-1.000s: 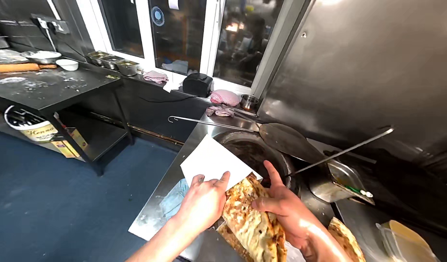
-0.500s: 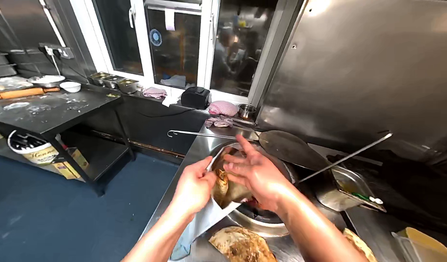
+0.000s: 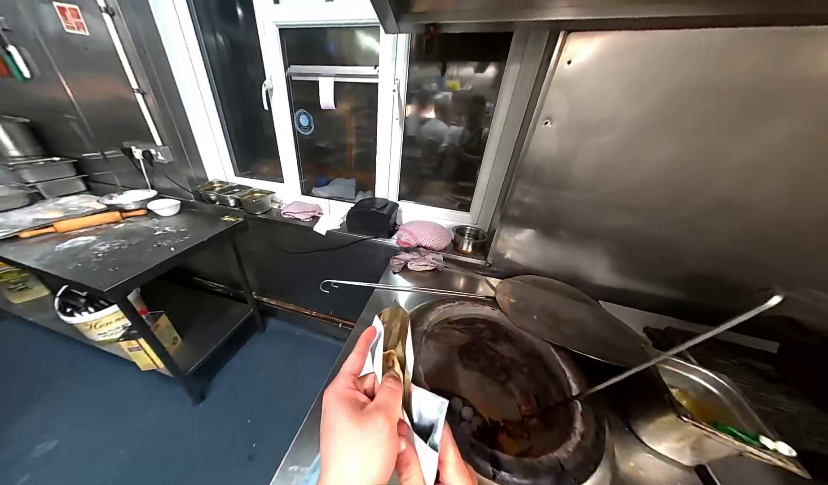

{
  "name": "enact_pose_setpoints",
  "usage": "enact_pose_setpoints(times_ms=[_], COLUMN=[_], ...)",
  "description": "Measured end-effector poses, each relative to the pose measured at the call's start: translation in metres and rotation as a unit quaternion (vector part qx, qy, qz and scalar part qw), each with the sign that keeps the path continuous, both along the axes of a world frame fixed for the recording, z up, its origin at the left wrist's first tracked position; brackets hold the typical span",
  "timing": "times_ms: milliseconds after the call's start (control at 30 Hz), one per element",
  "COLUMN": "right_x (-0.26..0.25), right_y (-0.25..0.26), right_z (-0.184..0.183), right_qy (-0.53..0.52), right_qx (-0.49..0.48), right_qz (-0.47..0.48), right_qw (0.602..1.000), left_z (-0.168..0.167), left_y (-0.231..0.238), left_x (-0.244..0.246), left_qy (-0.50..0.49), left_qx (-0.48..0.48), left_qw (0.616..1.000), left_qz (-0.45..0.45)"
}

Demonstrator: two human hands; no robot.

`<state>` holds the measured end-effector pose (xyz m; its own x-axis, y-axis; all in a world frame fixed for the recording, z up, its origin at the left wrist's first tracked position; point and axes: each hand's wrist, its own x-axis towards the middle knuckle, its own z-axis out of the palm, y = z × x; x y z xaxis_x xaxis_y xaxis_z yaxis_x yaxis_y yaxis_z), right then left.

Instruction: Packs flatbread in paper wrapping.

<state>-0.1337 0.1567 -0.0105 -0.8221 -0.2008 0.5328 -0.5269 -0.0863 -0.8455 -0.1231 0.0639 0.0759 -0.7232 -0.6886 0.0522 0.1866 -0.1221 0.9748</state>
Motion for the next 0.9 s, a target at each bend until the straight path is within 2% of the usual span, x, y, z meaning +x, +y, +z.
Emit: enact_pose_setpoints(times_ms=[100,200,267,300,400,467,633,800,900], right_x=[-0.013,-0.031,-0.042,-0.046,-0.051,-0.050,-0.039,-0.032,-0.020], right_y=[0.010,0.035,0.056,0.066,0.086,0.090,0.097,0.100,0.108], right_z=[0.011,0.030,0.046,0.054,0.065,0.069,0.078,0.083,0.085], right_qy=[-0.006,-0.056,-0.074,-0.079,-0.090,-0.102,-0.067,0.006,0.053], right_qx=[-0.057,-0.138,-0.162,-0.158,-0.122,-0.115,-0.046,-0.032,-0.009], right_qz=[-0.013,0.026,0.081,0.103,0.141,0.136,0.108,0.060,0.039], right_qw=[0.998,0.988,0.981,0.979,0.978,0.979,0.991,0.998,0.998], left_z=[0.003,-0.018,-0.035,-0.036,-0.029,-0.026,-0.036,-0.016,-0.002], left_y=[-0.002,-0.017,-0.044,-0.055,-0.062,-0.063,-0.053,-0.058,-0.068], left_x=[0.008,0.021,0.017,0.010,0.001,-0.003,0.003,0.006,0.008], left_qy=[0.036,0.155,0.173,0.171,0.210,0.229,0.226,0.238,0.247], left_qx=[-0.021,-0.170,-0.261,-0.266,-0.136,-0.126,-0.267,-0.319,-0.390], left_qw=[0.999,0.973,0.950,0.948,0.941,0.921,0.913,0.873,0.837], left_qz=[-0.025,-0.012,-0.006,-0.038,-0.230,-0.287,-0.211,-0.282,-0.293])
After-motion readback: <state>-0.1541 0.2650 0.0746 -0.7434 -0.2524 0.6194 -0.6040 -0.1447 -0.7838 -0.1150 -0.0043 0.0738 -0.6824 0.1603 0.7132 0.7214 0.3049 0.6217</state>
